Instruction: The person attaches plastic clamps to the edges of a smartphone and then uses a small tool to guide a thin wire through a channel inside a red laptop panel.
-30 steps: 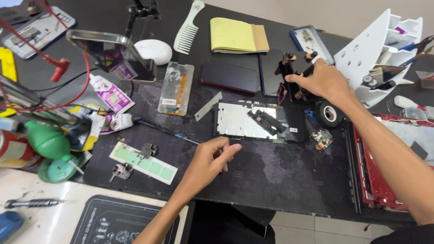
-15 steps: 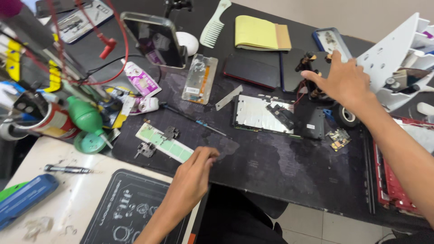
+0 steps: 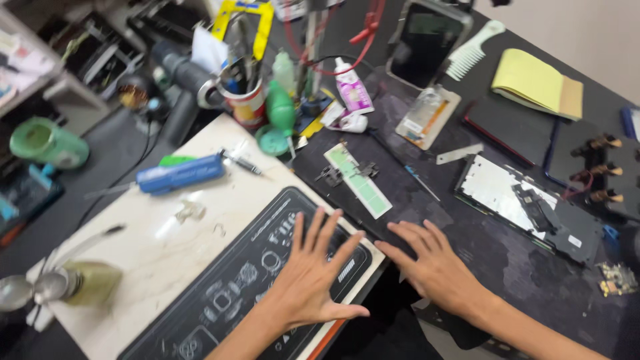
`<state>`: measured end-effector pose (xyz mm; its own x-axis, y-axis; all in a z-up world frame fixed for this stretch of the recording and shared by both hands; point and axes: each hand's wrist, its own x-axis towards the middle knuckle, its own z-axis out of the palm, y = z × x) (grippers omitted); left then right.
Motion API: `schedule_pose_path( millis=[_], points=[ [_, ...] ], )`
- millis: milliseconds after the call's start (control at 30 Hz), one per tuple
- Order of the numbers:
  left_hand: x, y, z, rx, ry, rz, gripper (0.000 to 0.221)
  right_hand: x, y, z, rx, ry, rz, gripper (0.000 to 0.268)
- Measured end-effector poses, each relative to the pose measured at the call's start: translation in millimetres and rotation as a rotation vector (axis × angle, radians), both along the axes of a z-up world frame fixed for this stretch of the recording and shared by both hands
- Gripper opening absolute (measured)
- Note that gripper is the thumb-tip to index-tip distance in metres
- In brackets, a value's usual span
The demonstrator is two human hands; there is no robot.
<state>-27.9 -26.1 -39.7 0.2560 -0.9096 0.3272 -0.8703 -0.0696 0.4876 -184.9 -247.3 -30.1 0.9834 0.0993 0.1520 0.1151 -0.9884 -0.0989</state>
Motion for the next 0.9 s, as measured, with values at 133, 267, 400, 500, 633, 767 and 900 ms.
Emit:
schedule_pose_path(
  millis=[133,267,400,500,633,767,900],
  points=[
    [-8.6,-5.2,-10.0,0.073,-0.055,-0.110,0.121,1.0,-1.5,-9.7,0.010,0.043,-0.053,0.073],
    [-9.4,-7.0,-21.5,0.131,-0.087,-0.140,0.122,-0.9,2.8,-13.5,-0.027,0.043,-0.066,0.075],
    [-12.2,-6.1,-25.2,0.087,-0.061,-0.149,0.124,-1.0,7.4,-12.4,-0.034,-0.008,-0.069,0.070],
    [-12.1,-8.2,-20.8,0.090,-0.080,-0.151,0.124,-2.9,11.1,-9.0,-0.030,-0.045,-0.074,0.069],
    [-13.2,-8.9,-18.1,0.101,-0.091,-0.156,0.125,-5.6,10.1,-9.2,-0.047,-0.056,-0.084,0.071],
    [-14.5,-12.4,-14.7,0.137,-0.112,-0.152,0.124,-9.9,9.8,-12.7,-0.081,-0.081,-0.088,0.073],
    [-16.4,-13.3,-11.2,0.124,-0.124,-0.163,0.120,-16.8,6.4,-17.7,-0.150,-0.058,-0.057,0.084]
  ],
)
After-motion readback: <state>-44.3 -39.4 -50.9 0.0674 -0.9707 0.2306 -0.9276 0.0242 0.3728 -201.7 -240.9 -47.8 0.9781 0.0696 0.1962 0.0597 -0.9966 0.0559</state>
